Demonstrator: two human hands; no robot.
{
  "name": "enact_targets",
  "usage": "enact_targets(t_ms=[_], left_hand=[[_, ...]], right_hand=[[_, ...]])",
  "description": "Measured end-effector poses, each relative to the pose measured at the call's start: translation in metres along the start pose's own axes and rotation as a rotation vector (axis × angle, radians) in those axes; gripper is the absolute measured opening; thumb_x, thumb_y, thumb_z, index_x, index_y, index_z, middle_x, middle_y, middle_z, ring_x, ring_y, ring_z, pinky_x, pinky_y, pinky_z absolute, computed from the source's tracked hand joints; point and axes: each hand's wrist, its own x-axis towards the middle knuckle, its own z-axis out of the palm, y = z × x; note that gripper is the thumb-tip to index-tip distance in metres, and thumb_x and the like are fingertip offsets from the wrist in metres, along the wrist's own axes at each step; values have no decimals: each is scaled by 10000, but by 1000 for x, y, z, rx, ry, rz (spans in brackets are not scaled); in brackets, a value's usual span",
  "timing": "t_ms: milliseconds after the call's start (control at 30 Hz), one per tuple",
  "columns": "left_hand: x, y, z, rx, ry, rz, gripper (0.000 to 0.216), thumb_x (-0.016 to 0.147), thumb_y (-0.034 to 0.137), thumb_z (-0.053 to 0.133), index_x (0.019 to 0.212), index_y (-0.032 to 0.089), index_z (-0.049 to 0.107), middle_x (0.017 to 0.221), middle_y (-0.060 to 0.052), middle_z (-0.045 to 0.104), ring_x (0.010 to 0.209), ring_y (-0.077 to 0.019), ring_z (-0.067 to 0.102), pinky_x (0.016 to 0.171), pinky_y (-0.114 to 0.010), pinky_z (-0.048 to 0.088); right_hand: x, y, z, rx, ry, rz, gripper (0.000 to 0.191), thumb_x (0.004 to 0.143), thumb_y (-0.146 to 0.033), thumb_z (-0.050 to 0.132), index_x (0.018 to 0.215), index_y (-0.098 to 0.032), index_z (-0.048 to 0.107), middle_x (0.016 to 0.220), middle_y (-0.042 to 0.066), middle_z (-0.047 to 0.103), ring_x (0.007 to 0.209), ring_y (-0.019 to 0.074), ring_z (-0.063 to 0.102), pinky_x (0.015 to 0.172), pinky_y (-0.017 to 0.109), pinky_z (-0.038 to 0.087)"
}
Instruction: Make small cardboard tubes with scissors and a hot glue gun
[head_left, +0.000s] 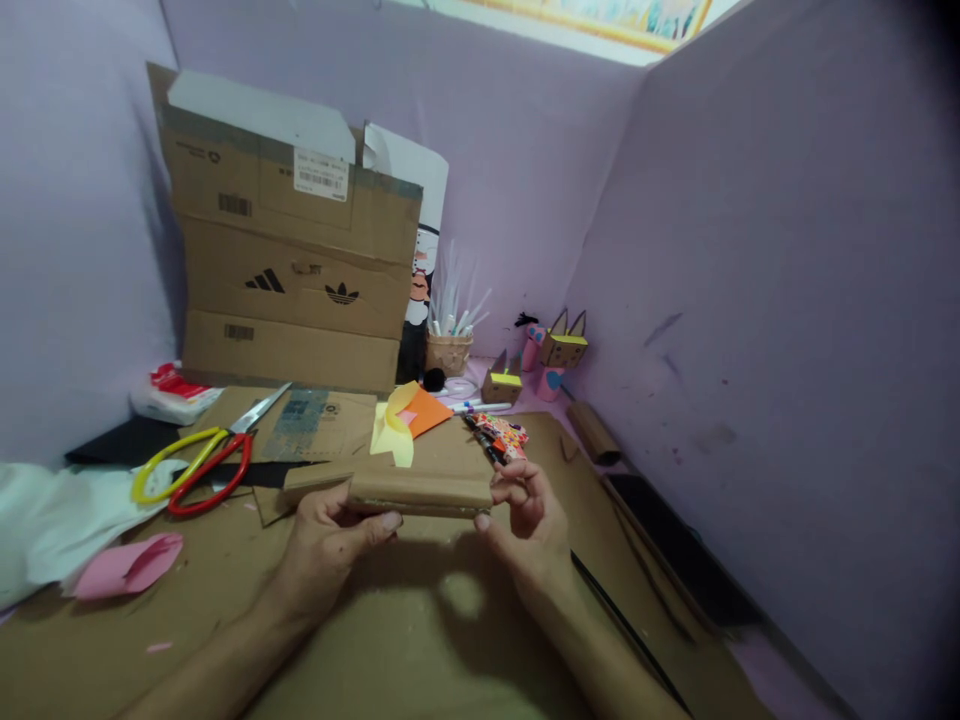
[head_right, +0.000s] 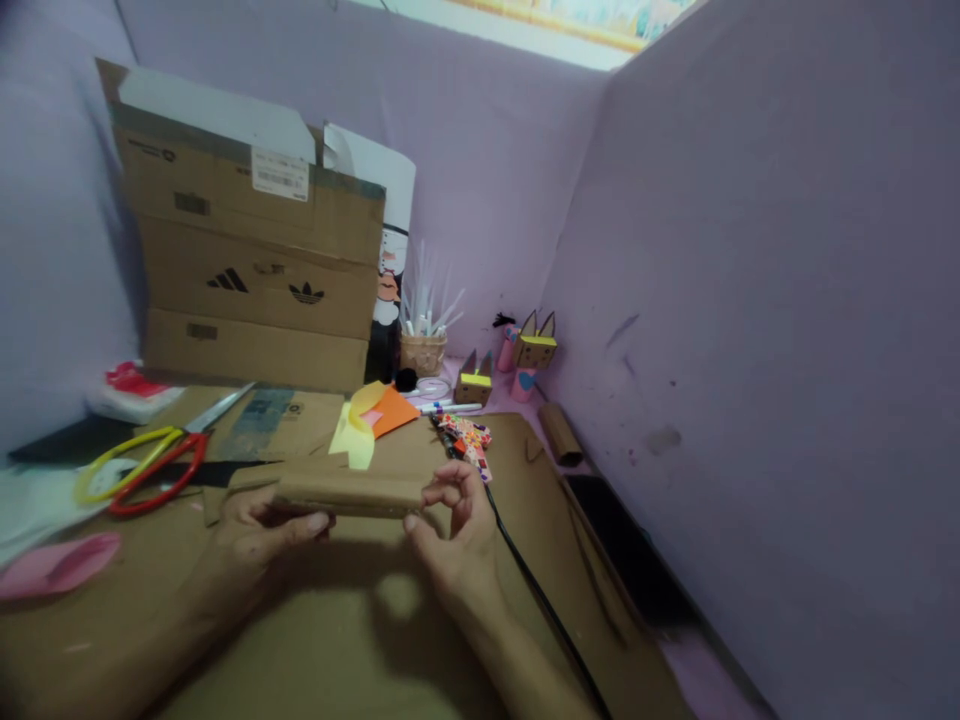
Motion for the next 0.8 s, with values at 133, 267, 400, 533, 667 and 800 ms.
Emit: enact_targets(t_ms=[133, 267, 400, 533, 667, 800], left_hand=[[-1, 6, 2, -10, -21, 64, 144, 635, 276, 725, 675, 144, 683, 609, -30, 678, 533, -130, 576, 518, -214, 462], [0, 10, 1, -84, 32, 92, 134, 629, 257, 726, 669, 139, 675, 596, -32, 674, 500, -116, 555, 492, -209, 459], [0, 11, 0, -113, 48, 77, 138, 601, 249, 736, 658, 132, 691, 584, -43, 670, 492, -114, 533, 453, -204, 439], [-1, 12, -1, -130, 43, 53, 135, 563, 241, 745, 625, 131, 697, 580, -50, 670, 488, -110, 518, 441, -201, 423], [-2, 15, 2, -124, 59, 25, 148, 541, 248, 742, 610, 128, 692, 564, -50, 658, 482, -111, 510, 435, -204, 413], [-3, 13, 4, -94, 36, 19, 161, 566, 269, 735, 626, 127, 691, 572, -48, 643, 508, -117, 507, 441, -201, 422]], right_hand=[[4, 3, -2, 62, 21, -30, 367, 608, -149, 653, 907, -245, 464, 726, -49, 509, 722, 138, 513, 652, 252, 405], [7, 4, -3, 75, 32, -38, 341, 599, -139, 660, 858, -239, 462, 712, -57, 496, 691, 128, 505, 647, 247, 392], [7, 2, -4, 57, 49, -12, 348, 574, -148, 670, 838, -235, 460, 692, -51, 498, 674, 136, 512, 615, 242, 387], [6, 2, -5, 33, 43, -24, 340, 570, -149, 667, 833, -237, 469, 705, -43, 501, 694, 144, 511, 622, 243, 394], [2, 4, -4, -15, -28, 13, 412, 592, -151, 658, 959, -239, 493, 812, -6, 551, 760, 165, 531, 668, 268, 412], [-1, 3, -2, -47, -19, 66, 433, 599, -143, 665, 991, -237, 506, 847, -1, 552, 770, 165, 540, 669, 266, 428]])
